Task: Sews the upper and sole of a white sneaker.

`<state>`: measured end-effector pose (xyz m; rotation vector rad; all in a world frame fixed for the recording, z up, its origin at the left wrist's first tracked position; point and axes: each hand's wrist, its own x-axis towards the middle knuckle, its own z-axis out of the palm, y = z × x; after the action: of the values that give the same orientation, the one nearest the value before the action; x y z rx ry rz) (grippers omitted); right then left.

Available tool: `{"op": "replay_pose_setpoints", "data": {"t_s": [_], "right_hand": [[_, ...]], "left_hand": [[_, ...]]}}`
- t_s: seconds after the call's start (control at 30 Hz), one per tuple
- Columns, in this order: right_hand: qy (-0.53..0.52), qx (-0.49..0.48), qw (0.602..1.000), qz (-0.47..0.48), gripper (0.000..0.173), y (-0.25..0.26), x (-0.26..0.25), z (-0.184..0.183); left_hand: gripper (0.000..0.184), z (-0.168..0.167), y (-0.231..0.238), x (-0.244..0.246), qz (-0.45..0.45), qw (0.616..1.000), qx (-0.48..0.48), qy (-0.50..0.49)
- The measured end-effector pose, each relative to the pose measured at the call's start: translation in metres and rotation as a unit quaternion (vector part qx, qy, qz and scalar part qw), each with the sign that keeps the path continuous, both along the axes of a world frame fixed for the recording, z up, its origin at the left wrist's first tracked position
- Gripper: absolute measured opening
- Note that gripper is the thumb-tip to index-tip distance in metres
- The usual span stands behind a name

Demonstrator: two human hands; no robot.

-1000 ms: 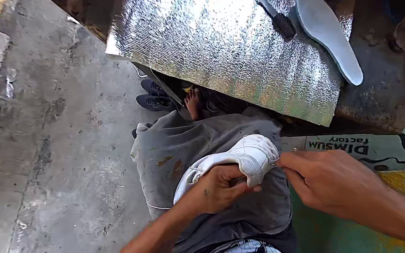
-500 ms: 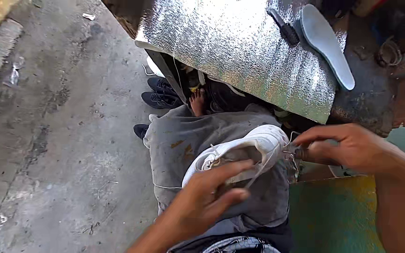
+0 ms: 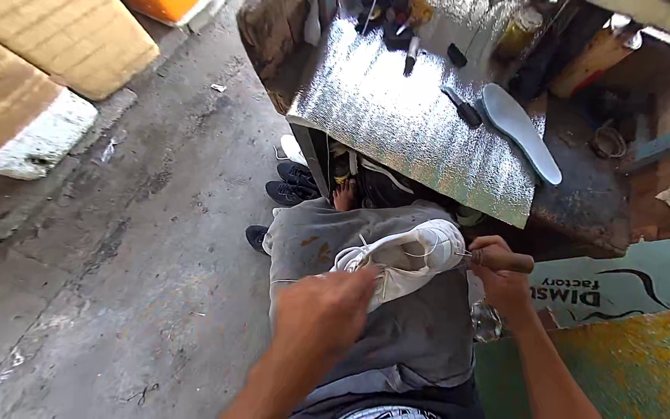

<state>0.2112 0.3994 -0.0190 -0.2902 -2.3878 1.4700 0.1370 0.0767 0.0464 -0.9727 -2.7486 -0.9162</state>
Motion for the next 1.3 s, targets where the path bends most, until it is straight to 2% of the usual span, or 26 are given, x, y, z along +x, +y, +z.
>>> {"op": "replay_pose_setpoints", "data": {"t_s": [0.07, 0.13, 0.2, 0.27, 0.3, 0.37, 0.4, 0.47, 0.53, 0.63, 0.7, 0.73, 0.8, 0.87, 0.9, 1.0, 1.07, 1.13, 1.17, 1.23, 1.3], "right_hand": [[-0.006, 0.171, 0.982, -0.083, 0.017, 0.027, 0.009, 0.004], [-0.097, 0.269, 0.943, -0.170, 0.022, 0.068, 0.020, -0.003], [-0.254, 0.264, 0.910, -0.194, 0.031, 0.113, 0.044, -0.025], [-0.405, 0.202, 0.880, -0.143, 0.042, 0.155, 0.079, -0.058], [-0.469, 0.177, 0.858, -0.107, 0.053, 0.171, 0.096, -0.074], [-0.562, 0.156, 0.811, -0.049, 0.071, 0.178, 0.108, -0.084], [-0.544, 0.163, 0.822, -0.043, 0.075, 0.172, 0.101, -0.075], [-0.431, 0.208, 0.876, -0.062, 0.075, 0.151, 0.084, -0.041], [-0.289, 0.275, 0.911, -0.110, 0.061, 0.120, 0.061, 0.014], [-0.041, 0.366, 0.912, -0.179, 0.041, 0.060, 0.041, 0.089], [0.058, 0.382, 0.914, -0.122, 0.031, 0.020, 0.035, 0.111], [0.058, 0.389, 0.917, -0.066, 0.029, 0.004, 0.029, 0.113], [-0.015, 0.429, 0.902, 0.036, 0.036, -0.016, 0.013, 0.107], [-0.075, 0.451, 0.885, 0.083, 0.050, -0.016, -0.001, 0.095], [-0.074, 0.452, 0.885, 0.082, 0.055, -0.012, -0.004, 0.094], [-0.013, 0.441, 0.897, 0.040, 0.048, -0.007, 0.004, 0.102], [0.010, 0.441, 0.897, 0.029, 0.039, -0.012, 0.012, 0.108], [-0.002, 0.456, 0.888, 0.064, 0.034, -0.022, 0.014, 0.107], [-0.019, 0.468, 0.879, 0.095, 0.035, -0.028, 0.010, 0.103], [-0.045, 0.494, 0.855, 0.150, 0.031, -0.034, -0.004, 0.095], [-0.059, 0.507, 0.842, 0.175, 0.023, -0.034, -0.021, 0.091]], "left_hand": [[0.027, 0.002, 0.031, -0.006, -0.034, 0.999, -0.018, 0.030], [0.026, 0.004, 0.048, -0.012, -0.053, 0.997, -0.057, 0.024], [0.025, 0.006, 0.055, -0.015, -0.063, 0.994, -0.086, 0.009], [0.025, 0.010, 0.061, -0.017, -0.071, 0.991, -0.110, -0.009], [0.026, 0.014, 0.064, -0.018, -0.076, 0.988, -0.130, -0.034], [0.029, 0.025, 0.074, -0.021, -0.083, 0.974, -0.185, -0.105], [0.028, 0.026, 0.078, -0.024, -0.078, 0.971, -0.195, -0.114], [0.027, 0.020, 0.078, -0.025, -0.070, 0.976, -0.186, -0.092], [0.025, 0.014, 0.069, -0.026, -0.070, 0.983, -0.161, -0.061], [0.020, 0.011, 0.046, -0.028, -0.055, 0.994, -0.094, 0.017], [0.023, 0.014, 0.041, -0.027, -0.053, 0.995, -0.072, 0.039], [0.024, 0.016, 0.046, -0.025, -0.056, 0.995, -0.079, 0.037], [0.023, 0.019, 0.064, -0.020, -0.064, 0.989, -0.131, -0.006], [0.026, 0.027, 0.082, -0.019, -0.068, 0.971, -0.212, -0.087], [0.026, 0.026, 0.082, -0.021, -0.066, 0.972, -0.211, -0.083], [0.019, 0.015, 0.052, -0.024, -0.080, 0.994, -0.074, 0.009], [0.019, 0.015, 0.026, -0.029, -0.150, 0.988, 0.024, -0.040], [0.019, 0.014, 0.006, -0.036, -0.239, 0.951, 0.133, -0.145], [0.021, 0.012, 0.001, -0.040, -0.287, 0.916, 0.194, -0.202], [0.023, 0.004, -0.001, -0.048, -0.360, 0.819, 0.308, -0.324], [0.019, -0.003, 0.006, -0.051, -0.358, 0.731, 0.387, -0.433]]}}
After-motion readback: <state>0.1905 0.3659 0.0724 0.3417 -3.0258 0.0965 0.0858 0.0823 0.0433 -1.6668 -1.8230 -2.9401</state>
